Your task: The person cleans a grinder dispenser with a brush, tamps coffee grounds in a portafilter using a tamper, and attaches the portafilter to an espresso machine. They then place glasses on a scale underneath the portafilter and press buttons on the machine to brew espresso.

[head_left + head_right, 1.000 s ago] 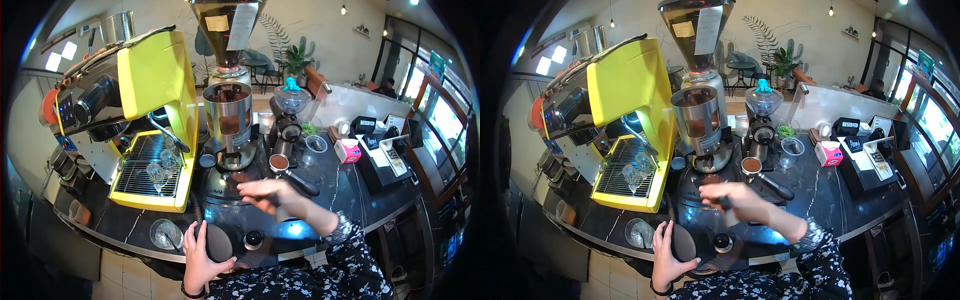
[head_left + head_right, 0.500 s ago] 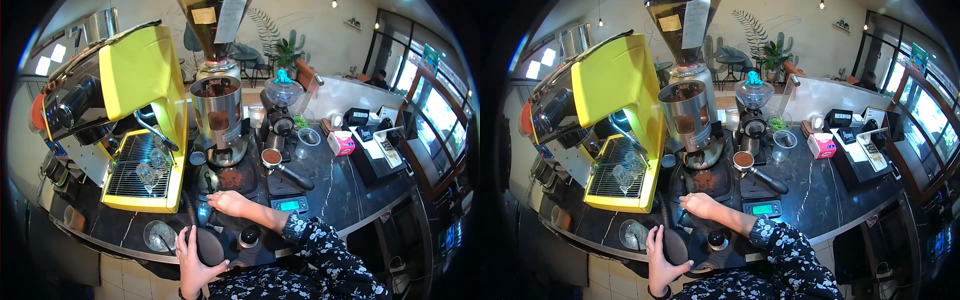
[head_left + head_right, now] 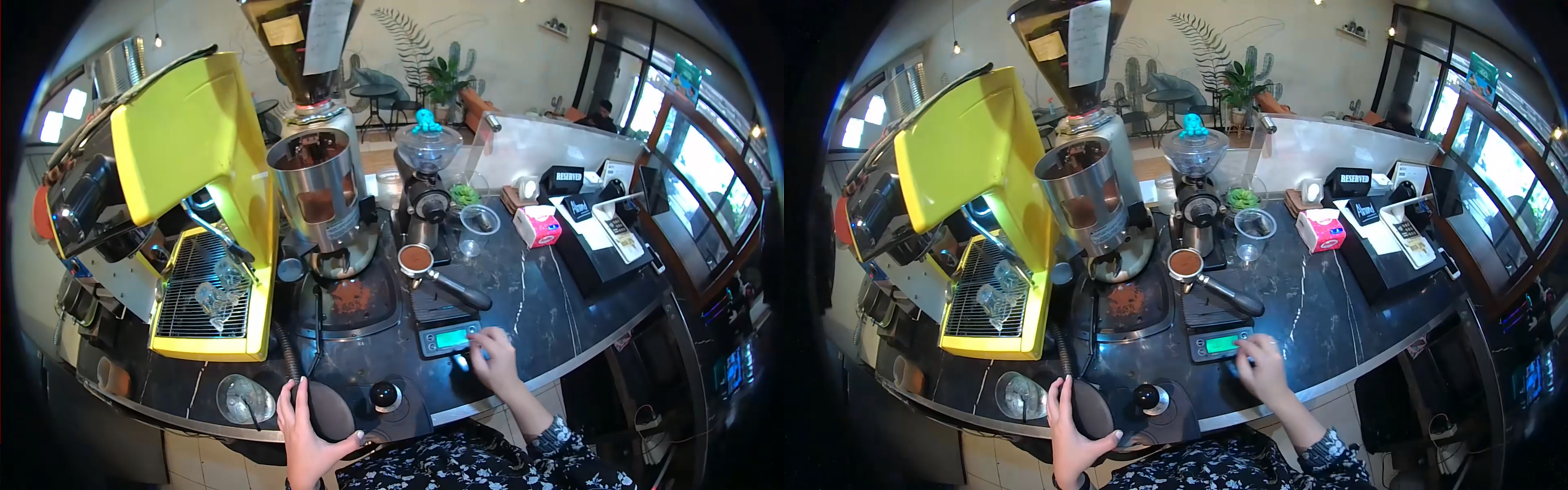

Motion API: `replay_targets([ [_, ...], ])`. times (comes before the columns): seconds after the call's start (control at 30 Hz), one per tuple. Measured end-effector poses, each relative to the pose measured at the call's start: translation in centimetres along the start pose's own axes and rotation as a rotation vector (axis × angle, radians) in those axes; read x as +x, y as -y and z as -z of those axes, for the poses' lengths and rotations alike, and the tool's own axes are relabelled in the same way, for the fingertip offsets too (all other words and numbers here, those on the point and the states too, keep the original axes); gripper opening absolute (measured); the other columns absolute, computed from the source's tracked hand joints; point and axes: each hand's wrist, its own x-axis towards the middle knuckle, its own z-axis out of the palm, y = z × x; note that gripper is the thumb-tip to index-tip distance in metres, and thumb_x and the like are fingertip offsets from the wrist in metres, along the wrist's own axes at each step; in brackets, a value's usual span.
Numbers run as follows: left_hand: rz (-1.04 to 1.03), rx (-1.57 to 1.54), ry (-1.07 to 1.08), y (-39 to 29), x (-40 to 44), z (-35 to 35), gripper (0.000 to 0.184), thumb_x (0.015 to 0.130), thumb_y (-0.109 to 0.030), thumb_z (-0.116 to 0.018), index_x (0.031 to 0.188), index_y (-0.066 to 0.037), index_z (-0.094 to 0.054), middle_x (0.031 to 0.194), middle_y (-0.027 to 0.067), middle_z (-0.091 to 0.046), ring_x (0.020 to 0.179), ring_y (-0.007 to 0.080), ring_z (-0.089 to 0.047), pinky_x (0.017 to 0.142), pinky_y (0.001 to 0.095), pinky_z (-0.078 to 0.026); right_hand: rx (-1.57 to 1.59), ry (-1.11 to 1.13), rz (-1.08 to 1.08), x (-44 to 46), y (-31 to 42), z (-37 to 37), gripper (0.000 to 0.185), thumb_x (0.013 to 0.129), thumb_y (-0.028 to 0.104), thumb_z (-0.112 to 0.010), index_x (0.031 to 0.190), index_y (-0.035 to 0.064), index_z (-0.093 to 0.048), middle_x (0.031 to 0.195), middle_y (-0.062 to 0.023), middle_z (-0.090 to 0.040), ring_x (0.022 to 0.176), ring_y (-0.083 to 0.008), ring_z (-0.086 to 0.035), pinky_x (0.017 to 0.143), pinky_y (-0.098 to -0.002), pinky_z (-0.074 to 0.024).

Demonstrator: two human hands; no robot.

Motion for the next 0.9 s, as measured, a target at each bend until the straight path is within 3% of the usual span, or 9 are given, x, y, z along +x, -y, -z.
replay_targets([
  [0.07,-0.012,-0.001,0.015,-0.4,0.5,-0.4,0.112,0.046,-0.025,-0.086,0.143,-0.003,-0.036,0.142,0.0213,-0.033,0.131,0.0402,-0.035,0.108,0.0486,-0.031,-0.074,0.059,-0.155,-0.6,-0.7,2.0,0.027,0.079,0.009,-0.065,0.105,0.0019,-0.067,0.100,-0.0181,-0.060,0.093,-0.0340,-0.058,0.083,-0.0419,-0.0473],
  [0.2,-0.032,0.002,0.025,-1.3,1.5,-1.1,0.111,0.047,-0.027,-0.086,0.143,-0.003,-0.036,0.142,0.0223,-0.033,0.132,0.0405,-0.034,0.108,0.0499,-0.030,-0.054,0.164,-0.165,-1.3,-2.3,1.5,0.039,0.085,0.018,-0.063,0.121,0.0039,-0.061,0.114,-0.0218,-0.056,0.105,-0.0382,-0.053,0.093,-0.0437,-0.0425],
  [0.27,-0.048,-0.022,0.025,-1.6,1.8,-1.3,0.111,0.048,-0.032,-0.088,0.142,-0.002,-0.037,0.142,0.0242,-0.032,0.133,0.0421,-0.032,0.108,0.0523,-0.028,-0.116,0.190,-0.119,-1.4,-2.9,0.7,0.039,0.085,0.019,-0.064,0.120,0.0040,-0.061,0.114,-0.0222,-0.056,0.105,-0.0386,-0.052,0.093,-0.0444,-0.0425],
  [0.47,-0.061,-0.038,-0.033,-2.3,2.3,-1.5,0.110,0.048,-0.028,-0.086,0.142,-0.002,-0.037,0.142,0.0236,-0.033,0.132,0.0415,-0.034,0.107,0.0521,-0.030,-0.118,0.177,-0.091,-1.4,-2.6,0.7,0.040,0.084,0.020,-0.064,0.121,0.0037,-0.060,0.114,-0.0228,-0.056,0.107,-0.0398,-0.051,0.093,-0.0459,-0.0419],
  [0.67,-0.081,-0.038,-0.198,-3.8,4.4,0.3,0.110,0.049,-0.022,-0.083,0.146,-0.005,-0.034,0.144,0.0195,-0.032,0.133,0.0365,-0.037,0.110,0.0453,-0.030,-0.138,0.182,-0.109,-1.5,-2.4,0.7,0.040,0.085,0.022,-0.064,0.120,0.0039,-0.060,0.114,-0.0227,-0.055,0.107,-0.0396,-0.051,0.091,-0.0466,-0.0427],
  [0.9,-0.337,-0.029,-0.424,-9.1,12.4,3.2,0.107,0.052,-0.027,-0.086,0.144,-0.003,-0.036,0.141,0.0226,-0.036,0.130,0.0400,-0.038,0.108,0.0476,-0.033,-0.201,0.218,-0.099,-1.5,-2.3,0.3,0.043,0.086,0.027,-0.063,0.123,0.0038,-0.059,0.117,-0.0225,-0.054,0.106,-0.0396,-0.051,0.091,-0.0474,-0.0423],
])
